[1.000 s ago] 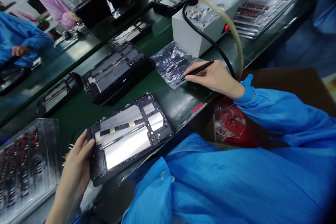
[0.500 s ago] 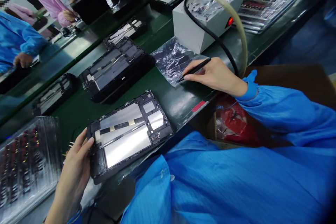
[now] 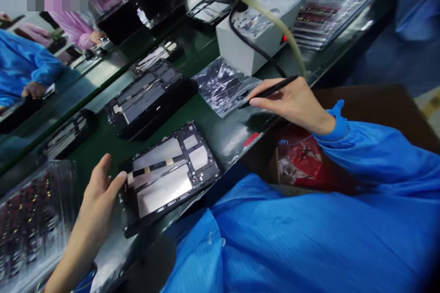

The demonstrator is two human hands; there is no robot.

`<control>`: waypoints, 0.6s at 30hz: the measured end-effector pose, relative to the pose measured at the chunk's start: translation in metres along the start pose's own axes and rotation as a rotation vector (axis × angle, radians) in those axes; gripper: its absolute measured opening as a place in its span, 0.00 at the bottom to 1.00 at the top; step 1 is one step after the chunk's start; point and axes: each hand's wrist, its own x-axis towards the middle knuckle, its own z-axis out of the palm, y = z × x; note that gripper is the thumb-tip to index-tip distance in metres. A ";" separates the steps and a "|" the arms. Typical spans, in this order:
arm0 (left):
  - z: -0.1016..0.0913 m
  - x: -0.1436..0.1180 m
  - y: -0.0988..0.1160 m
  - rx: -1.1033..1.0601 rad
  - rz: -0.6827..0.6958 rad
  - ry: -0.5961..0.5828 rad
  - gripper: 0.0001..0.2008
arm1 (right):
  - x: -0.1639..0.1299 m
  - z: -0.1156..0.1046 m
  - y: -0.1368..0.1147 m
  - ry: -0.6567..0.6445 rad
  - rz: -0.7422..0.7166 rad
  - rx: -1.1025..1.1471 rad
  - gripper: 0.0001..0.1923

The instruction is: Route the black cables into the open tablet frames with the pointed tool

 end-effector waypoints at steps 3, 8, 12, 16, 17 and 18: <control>0.037 0.012 0.058 0.238 0.647 -0.083 0.26 | -0.045 -0.035 -0.010 0.159 -0.016 -0.006 0.07; 0.177 -0.012 0.202 0.028 1.178 -0.799 0.23 | -0.117 -0.082 0.005 0.805 -0.030 -0.038 0.04; 0.273 -0.055 0.291 -0.302 0.877 -1.239 0.31 | -0.132 -0.110 0.043 1.072 0.012 0.207 0.06; 0.304 -0.080 0.329 -0.396 0.787 -1.293 0.28 | -0.123 -0.130 0.078 1.010 0.093 0.500 0.14; 0.302 -0.083 0.330 -0.418 0.763 -1.303 0.28 | -0.120 -0.133 0.084 1.008 0.091 0.553 0.15; 0.298 -0.084 0.328 -0.442 0.739 -1.315 0.28 | -0.118 -0.135 0.089 1.013 0.082 0.603 0.15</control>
